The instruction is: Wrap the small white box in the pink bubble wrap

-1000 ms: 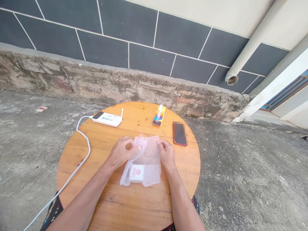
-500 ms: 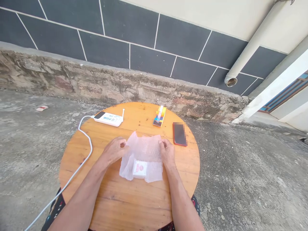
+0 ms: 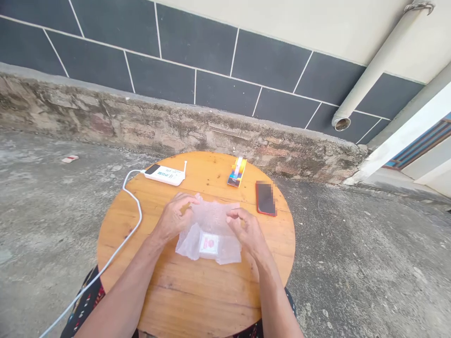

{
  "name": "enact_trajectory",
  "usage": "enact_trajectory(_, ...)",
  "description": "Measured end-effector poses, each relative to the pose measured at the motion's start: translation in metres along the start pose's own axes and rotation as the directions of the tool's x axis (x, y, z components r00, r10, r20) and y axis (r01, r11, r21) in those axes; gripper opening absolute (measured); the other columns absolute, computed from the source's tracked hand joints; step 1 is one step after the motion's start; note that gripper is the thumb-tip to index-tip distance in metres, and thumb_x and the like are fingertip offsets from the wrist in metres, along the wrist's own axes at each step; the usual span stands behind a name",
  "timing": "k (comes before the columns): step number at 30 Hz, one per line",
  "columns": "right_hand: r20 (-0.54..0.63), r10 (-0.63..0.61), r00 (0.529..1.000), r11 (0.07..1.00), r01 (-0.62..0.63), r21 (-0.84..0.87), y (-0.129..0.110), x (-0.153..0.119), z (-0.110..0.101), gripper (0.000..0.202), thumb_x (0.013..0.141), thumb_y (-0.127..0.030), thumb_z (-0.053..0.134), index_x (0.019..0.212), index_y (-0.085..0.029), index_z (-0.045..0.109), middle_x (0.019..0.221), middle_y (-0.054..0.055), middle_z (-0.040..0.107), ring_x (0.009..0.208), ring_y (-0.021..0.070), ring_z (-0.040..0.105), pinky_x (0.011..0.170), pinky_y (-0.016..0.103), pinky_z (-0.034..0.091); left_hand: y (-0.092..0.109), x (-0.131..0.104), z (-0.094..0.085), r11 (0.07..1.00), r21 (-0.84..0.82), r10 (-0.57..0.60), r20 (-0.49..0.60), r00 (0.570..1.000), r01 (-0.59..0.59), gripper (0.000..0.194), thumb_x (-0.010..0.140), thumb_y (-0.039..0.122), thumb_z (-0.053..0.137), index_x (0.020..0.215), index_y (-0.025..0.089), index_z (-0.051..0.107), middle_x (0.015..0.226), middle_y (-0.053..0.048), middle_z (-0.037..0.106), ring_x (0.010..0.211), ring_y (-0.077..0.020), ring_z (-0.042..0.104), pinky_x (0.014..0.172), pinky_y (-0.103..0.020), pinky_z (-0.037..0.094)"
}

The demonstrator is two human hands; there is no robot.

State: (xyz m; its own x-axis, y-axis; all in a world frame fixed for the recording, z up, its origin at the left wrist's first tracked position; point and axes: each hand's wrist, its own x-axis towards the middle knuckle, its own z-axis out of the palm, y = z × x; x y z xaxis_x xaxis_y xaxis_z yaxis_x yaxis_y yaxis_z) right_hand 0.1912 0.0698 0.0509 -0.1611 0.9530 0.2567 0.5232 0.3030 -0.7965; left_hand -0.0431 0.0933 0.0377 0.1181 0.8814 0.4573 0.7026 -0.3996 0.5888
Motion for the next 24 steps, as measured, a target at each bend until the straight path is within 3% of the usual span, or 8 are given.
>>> enact_trajectory(2, 0.176, -0.063, 0.982, 0.997, 0.069, -0.030, -0.010, -0.006, 0.002, 0.021, 0.086, -0.039, 0.058, 0.096, -0.022, 0.066, 0.100, 0.005, 0.066, 0.096, 0.0209, 0.060, 0.080, 0.030, 0.046, 0.000, -0.001, 0.000, 0.999, -0.014, 0.046, 0.055, 0.997, -0.046, 0.028, 0.069, 0.004, 0.044, 0.080, 0.022, 0.062, 0.088, 0.000, 0.068, 0.091, -0.0172, 0.059, 0.087, -0.029, 0.041)
enact_trajectory(5, 0.273, -0.120, 0.955, 0.988, 0.143, -0.066, -0.013, -0.012, 0.010, 0.019, 0.086, -0.035, 0.061, 0.100, -0.023, 0.067, 0.107, 0.006, 0.064, 0.100, 0.0206, 0.059, 0.085, 0.031, 0.046, -0.003, -0.002, 0.001, 0.999, -0.001, 0.050, 0.116, 0.992, -0.050, 0.022, 0.068, 0.006, 0.046, 0.069, 0.022, 0.061, 0.071, 0.001, 0.066, 0.076, -0.0175, 0.059, 0.078, -0.030, 0.040)
enact_trajectory(10, 0.217, -0.155, 0.964, 0.975, 0.185, -0.122, -0.007, -0.017, 0.020, 0.009, 0.084, -0.028, 0.065, 0.091, -0.024, 0.068, 0.114, 0.005, 0.062, 0.108, 0.0213, 0.057, 0.094, 0.036, 0.041, -0.010, -0.003, 0.003, 0.999, 0.039, 0.004, 0.175, 0.985, -0.011, 0.020, 0.066, 0.009, 0.048, 0.069, 0.022, 0.064, 0.066, 0.000, 0.063, 0.067, -0.0165, 0.056, 0.065, -0.027, 0.036)
enact_trajectory(14, 0.183, -0.196, 0.963, 0.958, 0.228, -0.172, -0.021, -0.031, 0.018, 0.004, 0.086, -0.022, 0.060, 0.084, -0.022, 0.063, 0.115, 0.004, 0.062, 0.107, 0.0204, 0.056, 0.093, 0.036, 0.040, -0.012, -0.003, 0.004, 0.999, 0.051, -0.025, 0.214, 0.977, 0.014, 0.022, 0.067, 0.011, 0.049, 0.073, 0.022, 0.066, 0.068, 0.000, 0.065, 0.066, -0.0155, 0.057, 0.061, -0.025, 0.035)
enact_trajectory(19, 0.250, -0.306, 0.919, 0.882, 0.373, -0.289, -0.050, -0.074, 0.017, 0.013, 0.087, -0.012, 0.052, 0.087, -0.021, 0.060, 0.112, 0.004, 0.063, 0.101, 0.0196, 0.056, 0.087, 0.035, 0.038, -0.015, -0.004, 0.007, 0.997, 0.069, -0.057, 0.243, 0.968, 0.041, 0.022, 0.067, 0.013, 0.050, 0.077, 0.023, 0.068, 0.068, 0.000, 0.065, 0.066, -0.0159, 0.058, 0.061, -0.025, 0.035)
enact_trajectory(21, 0.297, -0.317, 0.901, 0.846, 0.410, -0.341, -0.049, -0.097, 0.021, 0.012, 0.087, -0.012, 0.052, 0.084, -0.021, 0.060, 0.106, 0.004, 0.065, 0.091, 0.0189, 0.057, 0.083, 0.034, 0.038, -0.015, -0.004, 0.008, 0.996, 0.074, -0.059, 0.255, 0.965, 0.041, 0.021, 0.067, 0.014, 0.051, 0.076, 0.023, 0.067, 0.067, 0.001, 0.065, 0.066, -0.0162, 0.058, 0.061, -0.025, 0.035)
enact_trajectory(24, 0.256, -0.368, 0.894, 0.795, 0.445, -0.412, -0.033, -0.128, 0.028, 0.008, 0.084, -0.021, 0.056, 0.090, -0.021, 0.062, 0.094, 0.004, 0.068, 0.079, 0.0196, 0.059, 0.074, 0.033, 0.038, -0.013, -0.004, 0.010, 0.996, 0.085, -0.054, 0.267, 0.962, 0.032, 0.019, 0.067, 0.014, 0.050, 0.074, 0.023, 0.066, 0.067, 0.001, 0.065, 0.068, -0.0171, 0.058, 0.062, -0.026, 0.036)
